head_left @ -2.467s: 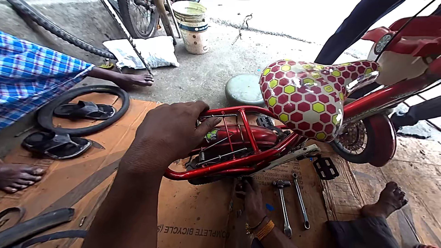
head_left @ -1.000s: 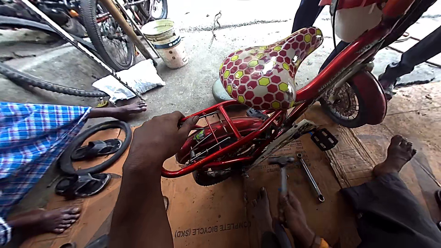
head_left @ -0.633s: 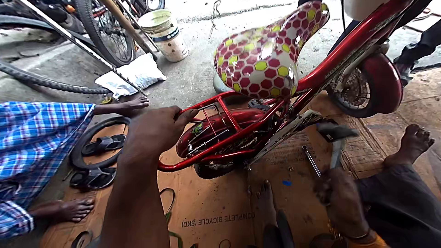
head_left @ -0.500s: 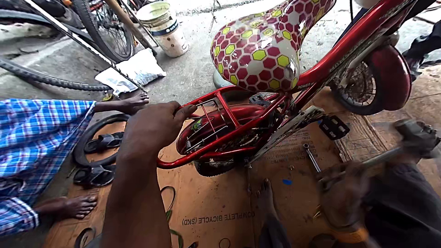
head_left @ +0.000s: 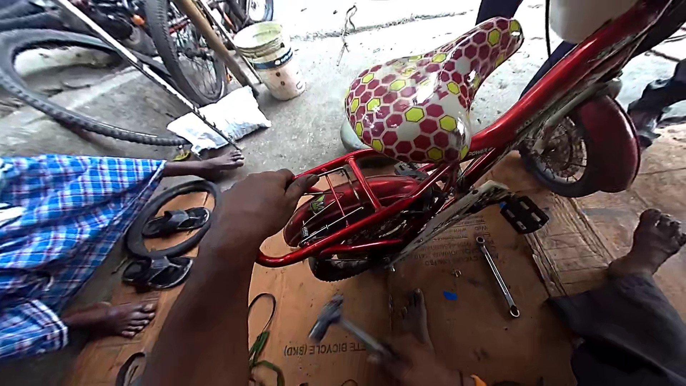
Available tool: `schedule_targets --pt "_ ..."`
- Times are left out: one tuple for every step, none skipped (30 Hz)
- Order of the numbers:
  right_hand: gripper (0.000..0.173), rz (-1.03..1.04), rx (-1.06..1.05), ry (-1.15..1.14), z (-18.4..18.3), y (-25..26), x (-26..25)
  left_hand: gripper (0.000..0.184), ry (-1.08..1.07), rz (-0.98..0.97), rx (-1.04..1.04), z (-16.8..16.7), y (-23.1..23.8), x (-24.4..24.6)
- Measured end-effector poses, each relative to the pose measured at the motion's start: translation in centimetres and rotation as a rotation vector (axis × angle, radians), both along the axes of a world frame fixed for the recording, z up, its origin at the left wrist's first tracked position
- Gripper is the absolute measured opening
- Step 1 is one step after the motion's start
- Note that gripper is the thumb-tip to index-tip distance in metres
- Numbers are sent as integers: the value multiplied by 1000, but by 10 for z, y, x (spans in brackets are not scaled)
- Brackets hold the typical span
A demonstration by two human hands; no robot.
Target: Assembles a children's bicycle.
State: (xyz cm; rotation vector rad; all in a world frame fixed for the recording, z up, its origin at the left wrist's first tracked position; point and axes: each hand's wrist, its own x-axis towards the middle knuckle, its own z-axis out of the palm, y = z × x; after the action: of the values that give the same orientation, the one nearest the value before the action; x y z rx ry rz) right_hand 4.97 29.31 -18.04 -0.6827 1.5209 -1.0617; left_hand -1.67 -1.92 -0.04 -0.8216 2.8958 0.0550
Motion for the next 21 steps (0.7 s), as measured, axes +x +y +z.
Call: schedule_targets --pt "44 -129 59 -12 -9 15 -5 71 -13 0 3 -1 -3 0" --pt "43 -275 108 -29 -11 31 -14 71 -12 -1 6 -1 -4 0" --pt "41 -438 127 -40 -8 47 -25 71 -4 -3 9 0 -3 -1" --pt "39 -603 109 -35 -4 64 -36 72 11 -7 9 0 -2 0" --pt "39 -773 46 -1 1 81 -47 73 10 -11 8 -1 -2 1" --pt "37 -959 -54 53 7 96 -57 75 -7 -11 5 -1 -2 0" --pt "33 -1130 -185 110 14 110 -69 76 -10 -17 -3 -1 -2 -1" --pt "27 -1269 -328 172 22 120 -83 76 -8 -24 -17 -2 -2 -2" --pt "24 -1384 -465 241 27 126 -96 76 -8 -26 -24 -2 -2 -2" --pt "23 -1483 -565 317 27 126 -107 77 -9 -19 -26 -2 0 -2" --pt "22 -1543 -584 371 22 120 -109 77 -9 -12 -30 -1 4 -2" --pt "20 -1532 -518 376 10 108 -98 75 5 -10 -32 -1 7 -1" --pt "21 -1444 -392 317 -7 91 -74 73 13 -12 -41 -1 8 -1" --pt "26 -1240 -206 212 -23 73 -45 73 15 -16 -47 -2 7 -2" --pt "34 -987 -40 67 -35 59 -21 73 13 -22 -43 -3 4 -2" --pt "39 -799 62 -66 -47 51 -2 73 11 -31 -36 -5 1 0" --pt "37 -711 106 -168 -54 49 4 73 14 -46 -27 -3 -4 -1" --pt "36 -675 123 -205 -54 53 -7 73 19 -53 -26 0 -9 -6" --pt "38 -690 125 -189 -52 61 -19 72 18 -42 -23 3 -11 -7" --pt "36 -738 104 -172 -48 72 -25 73 -3 -31 -6 3 -10 -4" --pt "33 -822 57 -161 -43 80 -33 75 -26 -28 7 1 -8 0"
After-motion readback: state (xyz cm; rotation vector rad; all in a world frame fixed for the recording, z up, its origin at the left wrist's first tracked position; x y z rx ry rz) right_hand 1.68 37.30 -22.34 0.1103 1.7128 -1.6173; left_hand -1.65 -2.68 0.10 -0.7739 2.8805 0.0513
